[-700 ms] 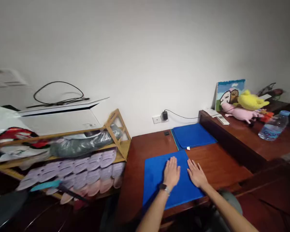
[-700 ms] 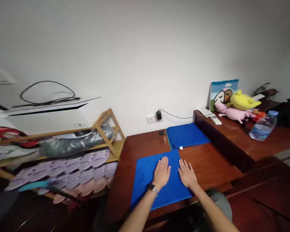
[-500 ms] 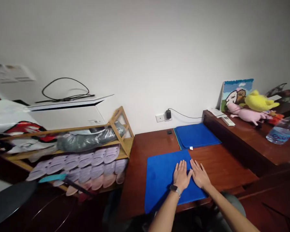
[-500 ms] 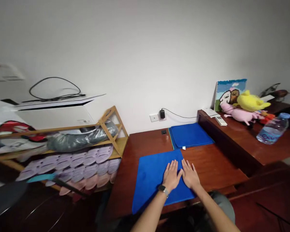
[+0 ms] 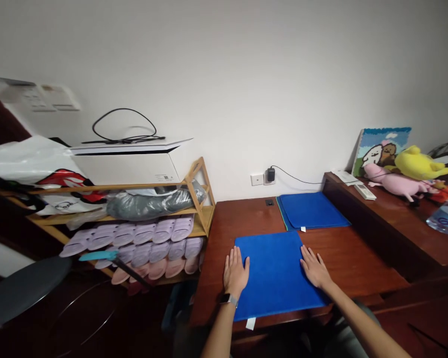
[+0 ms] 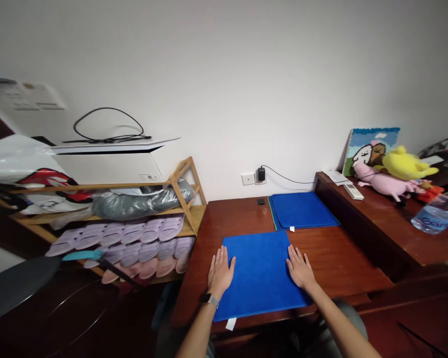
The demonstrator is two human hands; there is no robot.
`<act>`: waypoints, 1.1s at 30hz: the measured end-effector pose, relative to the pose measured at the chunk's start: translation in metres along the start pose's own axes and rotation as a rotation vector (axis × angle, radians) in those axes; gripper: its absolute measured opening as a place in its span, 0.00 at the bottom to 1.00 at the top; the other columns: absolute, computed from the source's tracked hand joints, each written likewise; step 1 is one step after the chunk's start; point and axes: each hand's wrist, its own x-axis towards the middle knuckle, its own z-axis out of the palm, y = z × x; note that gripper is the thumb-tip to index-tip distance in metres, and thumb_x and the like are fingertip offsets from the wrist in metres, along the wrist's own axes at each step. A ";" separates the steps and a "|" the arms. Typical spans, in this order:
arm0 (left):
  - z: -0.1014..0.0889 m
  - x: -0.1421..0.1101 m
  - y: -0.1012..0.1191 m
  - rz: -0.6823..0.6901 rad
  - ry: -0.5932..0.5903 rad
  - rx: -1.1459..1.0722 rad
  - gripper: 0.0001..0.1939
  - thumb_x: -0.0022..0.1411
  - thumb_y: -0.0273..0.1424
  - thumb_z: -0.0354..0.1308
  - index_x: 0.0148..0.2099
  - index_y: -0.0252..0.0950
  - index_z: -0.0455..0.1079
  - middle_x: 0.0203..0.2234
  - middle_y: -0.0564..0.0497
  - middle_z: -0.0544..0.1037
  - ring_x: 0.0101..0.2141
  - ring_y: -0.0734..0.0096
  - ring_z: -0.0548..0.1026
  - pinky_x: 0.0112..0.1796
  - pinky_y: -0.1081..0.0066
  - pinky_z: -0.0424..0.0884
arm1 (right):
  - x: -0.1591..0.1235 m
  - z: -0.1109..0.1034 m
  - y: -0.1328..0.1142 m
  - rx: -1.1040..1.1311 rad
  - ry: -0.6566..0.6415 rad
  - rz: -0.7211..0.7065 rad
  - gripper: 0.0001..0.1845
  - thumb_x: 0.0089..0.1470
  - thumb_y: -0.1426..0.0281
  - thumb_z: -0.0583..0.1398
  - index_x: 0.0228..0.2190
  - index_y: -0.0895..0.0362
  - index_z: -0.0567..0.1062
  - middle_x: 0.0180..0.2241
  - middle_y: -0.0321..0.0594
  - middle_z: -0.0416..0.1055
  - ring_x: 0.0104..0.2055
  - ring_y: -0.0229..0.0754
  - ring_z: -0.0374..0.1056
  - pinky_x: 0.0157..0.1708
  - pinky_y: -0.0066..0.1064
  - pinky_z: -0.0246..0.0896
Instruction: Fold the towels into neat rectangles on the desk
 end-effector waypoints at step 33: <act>0.018 0.029 0.202 0.440 -0.248 -0.237 0.36 0.77 0.46 0.29 0.78 0.33 0.45 0.74 0.42 0.54 0.74 0.59 0.50 0.71 0.52 0.52 | 0.083 0.005 -0.011 -0.045 0.046 -0.078 0.36 0.69 0.62 0.40 0.74 0.56 0.47 0.76 0.39 0.43 0.78 0.48 0.36 0.74 0.51 0.35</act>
